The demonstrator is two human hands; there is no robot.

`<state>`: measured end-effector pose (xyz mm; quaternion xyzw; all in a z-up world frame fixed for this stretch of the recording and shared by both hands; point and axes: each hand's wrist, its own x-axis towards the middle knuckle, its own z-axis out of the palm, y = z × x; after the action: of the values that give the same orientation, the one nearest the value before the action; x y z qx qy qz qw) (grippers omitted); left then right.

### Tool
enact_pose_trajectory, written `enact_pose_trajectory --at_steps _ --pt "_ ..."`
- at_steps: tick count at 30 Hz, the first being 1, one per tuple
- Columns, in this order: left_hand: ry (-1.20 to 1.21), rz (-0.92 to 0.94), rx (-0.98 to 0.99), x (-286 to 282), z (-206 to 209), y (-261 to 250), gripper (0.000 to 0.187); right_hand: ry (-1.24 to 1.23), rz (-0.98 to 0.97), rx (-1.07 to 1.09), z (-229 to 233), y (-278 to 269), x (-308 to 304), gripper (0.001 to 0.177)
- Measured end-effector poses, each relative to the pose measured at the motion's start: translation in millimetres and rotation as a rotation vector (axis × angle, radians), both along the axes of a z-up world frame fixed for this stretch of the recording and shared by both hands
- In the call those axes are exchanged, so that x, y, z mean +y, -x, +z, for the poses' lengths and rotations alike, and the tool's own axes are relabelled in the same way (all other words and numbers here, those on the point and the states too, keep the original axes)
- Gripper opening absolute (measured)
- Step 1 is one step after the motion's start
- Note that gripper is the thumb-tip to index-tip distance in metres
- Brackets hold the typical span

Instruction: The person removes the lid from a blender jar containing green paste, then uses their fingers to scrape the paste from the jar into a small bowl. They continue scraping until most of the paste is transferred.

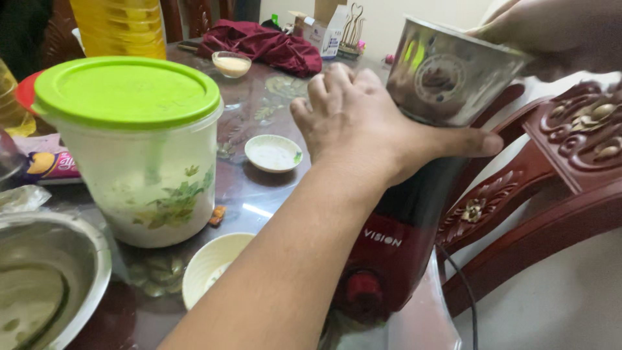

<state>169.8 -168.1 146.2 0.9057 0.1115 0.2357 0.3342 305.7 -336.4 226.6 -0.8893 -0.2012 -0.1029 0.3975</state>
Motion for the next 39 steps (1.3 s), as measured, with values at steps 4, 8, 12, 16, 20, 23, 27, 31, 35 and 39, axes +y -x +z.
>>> enact_pose_trajectory --at_steps 4,8,12,16,20,23,27,31,35,39 --pt "-0.042 -0.027 0.118 -1.9 4.8 -4.6 0.138 0.181 -0.084 0.019 7.8 -4.0 -0.5 0.036" --pt "0.021 -0.063 0.149 0.7 3.8 -7.5 0.134 0.333 -0.138 0.053 9.5 -16.6 -0.6 0.037" --pt "0.073 -0.086 0.11 1.8 5.1 -8.4 0.144 0.375 -0.076 0.139 11.4 -38.1 2.4 0.04" --pt "0.044 -0.136 0.168 3.0 5.8 -10.8 0.138 0.234 0.12 0.215 9.6 -49.4 -4.3 0.041" --pt "0.018 -0.147 0.209 6.0 7.7 -10.6 0.138 0.376 -0.065 0.119 12.4 -50.9 -0.7 0.038" --pt "0.04 -0.138 0.19 6.1 6.8 -9.8 0.138 0.578 -0.012 -0.034 13.4 -52.6 -2.2 0.034" --pt "0.028 -0.157 0.168 4.9 4.8 -12.3 0.139 0.959 0.201 -0.522 14.6 -56.8 -15.8 0.035" --pt "-0.006 -0.149 0.213 6.7 3.9 -18.0 0.145 0.894 0.291 -0.492 16.3 -51.9 1.2 0.034" --pt "-0.027 -0.09 -0.08 7.5 -0.3 -31.8 0.151 0.501 0.014 0.04 17.9 -28.9 11.2 0.037" --pt "-0.183 -0.237 -0.907 20.5 -3.6 -49.8 0.101 0.05 -0.002 0.033 4.7 -11.2 -0.5 0.035"
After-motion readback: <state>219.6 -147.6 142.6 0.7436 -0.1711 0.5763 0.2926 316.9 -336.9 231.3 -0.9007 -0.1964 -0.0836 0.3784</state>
